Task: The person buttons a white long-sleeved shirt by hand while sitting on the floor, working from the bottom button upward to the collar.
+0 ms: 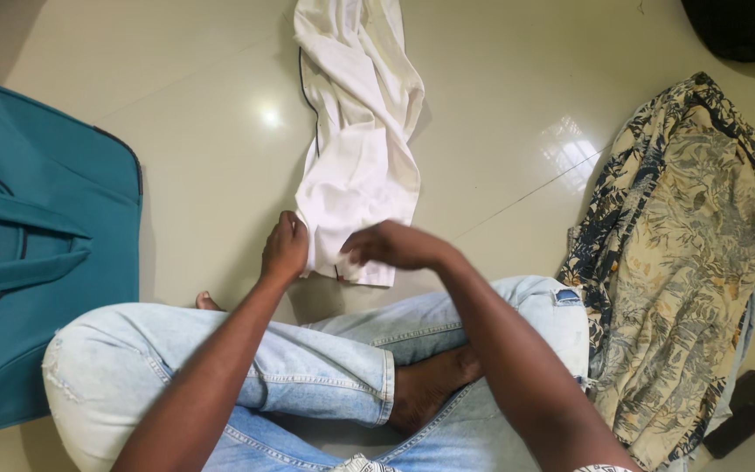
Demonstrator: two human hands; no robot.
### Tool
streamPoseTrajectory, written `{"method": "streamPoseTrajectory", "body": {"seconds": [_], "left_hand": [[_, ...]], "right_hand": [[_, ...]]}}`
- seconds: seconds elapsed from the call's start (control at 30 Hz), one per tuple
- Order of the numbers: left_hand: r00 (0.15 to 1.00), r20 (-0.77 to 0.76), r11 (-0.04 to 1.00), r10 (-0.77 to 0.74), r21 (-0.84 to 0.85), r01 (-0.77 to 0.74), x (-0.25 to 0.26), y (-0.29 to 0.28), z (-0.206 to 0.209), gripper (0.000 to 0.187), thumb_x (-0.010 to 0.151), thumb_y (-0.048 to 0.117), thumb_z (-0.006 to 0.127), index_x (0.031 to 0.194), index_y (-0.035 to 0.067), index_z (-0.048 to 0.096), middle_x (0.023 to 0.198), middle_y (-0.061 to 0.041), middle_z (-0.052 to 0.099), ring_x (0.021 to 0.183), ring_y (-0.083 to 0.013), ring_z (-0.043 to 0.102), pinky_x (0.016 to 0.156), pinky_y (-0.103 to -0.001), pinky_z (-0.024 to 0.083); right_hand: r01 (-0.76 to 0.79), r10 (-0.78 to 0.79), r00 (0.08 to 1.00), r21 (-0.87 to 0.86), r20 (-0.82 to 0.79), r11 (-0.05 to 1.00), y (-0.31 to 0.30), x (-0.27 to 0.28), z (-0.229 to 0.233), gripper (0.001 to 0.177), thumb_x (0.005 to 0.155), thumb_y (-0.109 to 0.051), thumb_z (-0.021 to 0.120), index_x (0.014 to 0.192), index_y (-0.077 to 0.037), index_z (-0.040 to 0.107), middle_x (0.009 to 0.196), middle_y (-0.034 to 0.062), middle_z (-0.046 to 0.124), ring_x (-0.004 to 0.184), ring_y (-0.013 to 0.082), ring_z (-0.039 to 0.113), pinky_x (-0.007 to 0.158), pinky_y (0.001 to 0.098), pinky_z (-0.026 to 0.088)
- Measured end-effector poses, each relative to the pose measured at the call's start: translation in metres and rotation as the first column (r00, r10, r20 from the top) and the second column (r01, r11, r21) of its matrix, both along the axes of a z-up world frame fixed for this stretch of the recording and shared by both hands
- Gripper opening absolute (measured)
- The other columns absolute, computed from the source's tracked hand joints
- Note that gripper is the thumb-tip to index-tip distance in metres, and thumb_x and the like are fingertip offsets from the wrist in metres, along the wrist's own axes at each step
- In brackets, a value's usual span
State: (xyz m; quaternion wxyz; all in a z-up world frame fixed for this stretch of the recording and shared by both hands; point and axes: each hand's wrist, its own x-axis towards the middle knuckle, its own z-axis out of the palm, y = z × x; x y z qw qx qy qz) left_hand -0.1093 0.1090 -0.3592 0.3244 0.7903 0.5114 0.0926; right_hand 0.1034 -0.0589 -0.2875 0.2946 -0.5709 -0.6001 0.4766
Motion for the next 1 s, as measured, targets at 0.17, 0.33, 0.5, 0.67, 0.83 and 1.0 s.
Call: {"method": "streamPoseTrajectory", "body": {"seconds": [0.17, 0.33, 0.5, 0.67, 0.83, 1.0], "left_hand": [[0.990, 0.094, 0.980, 0.102, -0.183, -0.084, 0.006, 0.001, 0.017, 0.065, 0.101, 0.062, 0.022, 0.131, 0.012, 0.052, 0.130, -0.021, 0.062, 0.117, -0.0447, 0.057, 0.099, -0.053, 0.041], [0.869, 0.361, 0.852, 0.339, -0.509, -0.122, 0.014, 0.010, 0.018, 0.082, 0.100, 0.071, 0.016, 0.121, 0.010, 0.066, 0.122, -0.015, 0.072, 0.113, -0.0300, 0.068, 0.097, -0.037, 0.052], [0.993, 0.112, 0.992, -0.025, -0.121, 0.039, 0.010, -0.009, 0.032, 0.045, 0.078, 0.035, 0.077, 0.108, 0.003, 0.069, 0.106, -0.020, 0.074, 0.099, -0.0329, 0.071, 0.086, -0.043, 0.054], [0.987, 0.029, 0.987, 0.157, -0.034, -0.156, 0.006, 0.005, 0.023, 0.035, 0.081, 0.012, 0.069, 0.114, 0.001, 0.064, 0.111, -0.024, 0.071, 0.106, -0.0395, 0.068, 0.094, -0.045, 0.052], [0.926, 0.199, 0.932, 0.322, 0.107, -0.347, -0.002, 0.037, 0.019, 0.038, 0.085, 0.004, 0.061, 0.122, -0.003, 0.057, 0.122, -0.028, 0.065, 0.114, -0.0433, 0.062, 0.101, -0.048, 0.047], [0.885, 0.323, 0.907, 0.335, 0.145, -0.396, -0.011, 0.042, 0.051, 0.025, 0.090, 0.002, 0.053, 0.115, -0.003, 0.056, 0.119, -0.026, 0.065, 0.111, -0.0425, 0.064, 0.098, -0.050, 0.047]], "right_hand": [[0.669, -0.600, 0.638, 0.038, 0.483, 0.742, -0.017, 0.080, -0.014, 0.021, 0.097, -0.025, 0.065, 0.106, -0.008, 0.073, 0.100, 0.0143, 0.077, 0.092, 0.0336, 0.072, 0.082, 0.0452, 0.055], [0.741, -0.621, 0.643, -0.160, 0.448, 0.652, 0.000, 0.087, -0.066, 0.037, 0.089, -0.039, 0.071, 0.110, -0.009, 0.066, 0.099, 0.0159, 0.076, 0.093, 0.0335, 0.076, 0.084, 0.0441, 0.056], [0.698, -0.543, 0.641, -0.117, 0.543, 0.707, 0.037, 0.073, -0.105, 0.031, 0.089, -0.030, 0.068, 0.114, -0.011, 0.063, 0.112, 0.0140, 0.070, 0.097, 0.0325, 0.067, 0.079, 0.0460, 0.053], [0.893, -0.932, 0.304, -0.281, -0.195, 0.350, 0.015, 0.128, -0.099, 0.025, 0.098, -0.036, 0.059, 0.102, -0.012, 0.056, 0.087, 0.0060, 0.056, 0.075, 0.0233, 0.051, 0.063, 0.0426, 0.046], [0.994, -0.986, 0.095, 0.066, -0.136, 0.087, -0.019, 0.160, -0.033, 0.019, 0.101, -0.023, 0.063, 0.110, -0.011, 0.052, 0.096, 0.0087, 0.062, 0.083, 0.0191, 0.062, 0.069, 0.0383, 0.055], [0.960, -0.962, 0.107, 0.225, 0.252, 0.166, -0.041, 0.152, 0.022, 0.018, 0.106, -0.024, 0.056, 0.118, -0.012, 0.053, 0.097, 0.0182, 0.074, 0.080, 0.0231, 0.070, 0.072, 0.0426, 0.052]]}}
